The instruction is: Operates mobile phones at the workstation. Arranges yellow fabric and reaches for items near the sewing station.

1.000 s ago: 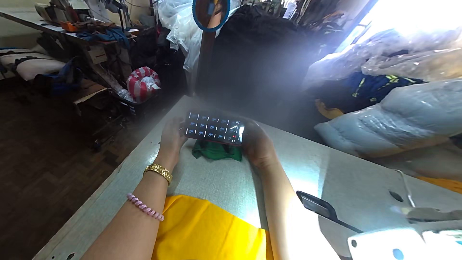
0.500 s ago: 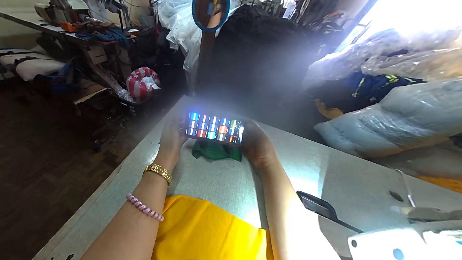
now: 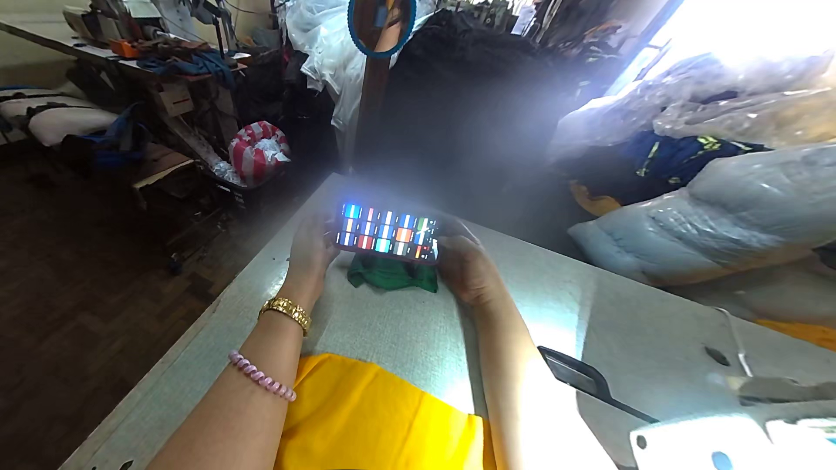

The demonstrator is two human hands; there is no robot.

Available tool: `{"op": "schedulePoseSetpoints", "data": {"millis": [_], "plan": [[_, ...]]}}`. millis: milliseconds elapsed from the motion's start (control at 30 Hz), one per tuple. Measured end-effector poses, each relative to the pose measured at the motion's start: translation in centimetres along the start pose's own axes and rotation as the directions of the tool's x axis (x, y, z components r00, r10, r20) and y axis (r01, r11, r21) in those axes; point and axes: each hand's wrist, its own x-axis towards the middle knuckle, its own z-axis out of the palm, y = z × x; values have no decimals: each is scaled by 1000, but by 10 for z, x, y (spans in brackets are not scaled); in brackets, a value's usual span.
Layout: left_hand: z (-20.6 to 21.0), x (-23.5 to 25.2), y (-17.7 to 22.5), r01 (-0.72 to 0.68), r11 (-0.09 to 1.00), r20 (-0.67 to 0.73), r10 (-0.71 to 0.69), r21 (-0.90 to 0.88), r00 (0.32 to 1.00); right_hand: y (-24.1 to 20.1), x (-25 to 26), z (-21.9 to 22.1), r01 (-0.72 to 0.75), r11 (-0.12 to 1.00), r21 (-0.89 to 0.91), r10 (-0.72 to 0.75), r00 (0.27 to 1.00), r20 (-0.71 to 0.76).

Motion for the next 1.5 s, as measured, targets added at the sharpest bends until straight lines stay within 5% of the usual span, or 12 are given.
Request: {"op": "schedulePoseSetpoints", "data": {"millis": [267,500,1500], "plan": [[0,0,1,10,1000,1,-10,-3,1000,-3,-1,-4,-27,999,-32,29,996,82],[-1,2,-1,-16,1000,14,16,6,1000,-1,7,7,15,1000,11,-14,998,-66],[0,1,0,-3,1000,7,3,-10,1000,-3,7,18,1,999,-50,-9,985,-174]]}}
